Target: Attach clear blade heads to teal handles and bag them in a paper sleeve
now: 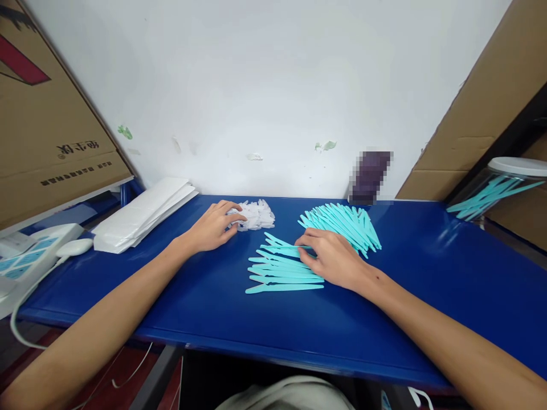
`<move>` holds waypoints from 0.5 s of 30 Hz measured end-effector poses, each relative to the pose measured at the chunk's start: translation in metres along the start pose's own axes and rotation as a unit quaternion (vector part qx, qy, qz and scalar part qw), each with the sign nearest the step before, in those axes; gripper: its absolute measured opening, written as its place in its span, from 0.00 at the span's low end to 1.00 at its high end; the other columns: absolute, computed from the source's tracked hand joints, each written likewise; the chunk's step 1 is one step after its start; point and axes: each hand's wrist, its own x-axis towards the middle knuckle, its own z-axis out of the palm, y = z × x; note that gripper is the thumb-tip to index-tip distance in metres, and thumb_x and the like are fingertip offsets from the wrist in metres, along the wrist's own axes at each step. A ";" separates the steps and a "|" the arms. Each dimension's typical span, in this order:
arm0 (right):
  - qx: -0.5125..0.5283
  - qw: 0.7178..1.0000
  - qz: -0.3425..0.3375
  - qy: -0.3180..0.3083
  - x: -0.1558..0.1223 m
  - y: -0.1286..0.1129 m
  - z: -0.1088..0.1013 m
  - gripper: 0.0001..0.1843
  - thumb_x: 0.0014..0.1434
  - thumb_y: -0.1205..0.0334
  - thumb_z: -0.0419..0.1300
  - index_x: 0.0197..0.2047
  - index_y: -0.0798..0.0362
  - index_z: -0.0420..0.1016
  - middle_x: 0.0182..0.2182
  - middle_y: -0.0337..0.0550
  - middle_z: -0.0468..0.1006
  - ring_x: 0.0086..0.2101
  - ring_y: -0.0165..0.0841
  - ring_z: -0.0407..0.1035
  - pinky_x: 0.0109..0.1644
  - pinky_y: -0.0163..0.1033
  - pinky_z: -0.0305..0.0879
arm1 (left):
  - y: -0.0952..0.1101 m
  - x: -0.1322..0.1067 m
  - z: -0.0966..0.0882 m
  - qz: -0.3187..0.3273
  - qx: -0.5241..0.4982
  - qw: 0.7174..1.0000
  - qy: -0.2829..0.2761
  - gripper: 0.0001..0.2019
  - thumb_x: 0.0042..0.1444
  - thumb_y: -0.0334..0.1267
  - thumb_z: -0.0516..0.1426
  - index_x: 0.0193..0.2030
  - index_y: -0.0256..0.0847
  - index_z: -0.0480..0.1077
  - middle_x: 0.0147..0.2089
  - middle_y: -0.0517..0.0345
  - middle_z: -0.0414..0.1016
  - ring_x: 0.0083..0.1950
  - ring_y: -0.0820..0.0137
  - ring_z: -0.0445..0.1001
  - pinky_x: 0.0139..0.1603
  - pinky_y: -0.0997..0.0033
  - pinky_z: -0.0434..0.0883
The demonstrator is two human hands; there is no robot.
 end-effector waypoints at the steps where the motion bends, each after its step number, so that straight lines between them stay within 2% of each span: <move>1: 0.005 1.000 0.008 0.002 0.000 0.000 0.000 0.16 0.69 0.59 0.51 0.45 0.51 0.80 0.40 0.46 0.81 0.33 0.35 0.75 0.34 0.38 0.66 | -0.002 -0.001 -0.001 0.007 -0.005 1.000 -0.001 0.16 0.66 0.36 0.50 0.52 0.41 0.78 0.58 0.43 0.71 0.58 0.52 0.68 0.55 0.50 0.67; 6: 0.020 0.998 0.058 0.009 -0.001 0.001 -0.003 0.16 0.69 0.59 0.49 0.47 0.52 0.77 0.38 0.46 0.82 0.29 0.34 0.73 0.32 0.38 0.63 | 0.003 0.000 0.005 0.027 0.013 0.999 0.013 0.17 0.70 0.40 0.49 0.56 0.43 0.76 0.58 0.44 0.70 0.57 0.54 0.67 0.54 0.52 0.65; 10: 0.003 0.995 0.097 0.014 0.000 0.001 -0.001 0.20 0.71 0.56 0.46 0.53 0.53 0.75 0.36 0.45 0.83 0.28 0.35 0.73 0.31 0.39 0.61 | 0.009 0.005 0.019 0.002 0.057 0.998 0.034 0.18 0.70 0.42 0.51 0.60 0.41 0.74 0.61 0.40 0.67 0.60 0.49 0.64 0.56 0.47 0.63; 15: -0.037 0.990 0.127 0.040 0.001 -0.001 0.002 0.23 0.65 0.46 0.56 0.54 0.53 0.77 0.44 0.48 0.84 0.31 0.37 0.75 0.33 0.41 0.64 | 0.012 0.009 0.029 -0.003 0.077 0.996 0.050 0.16 0.69 0.42 0.52 0.54 0.41 0.78 0.59 0.41 0.70 0.59 0.49 0.64 0.56 0.44 0.62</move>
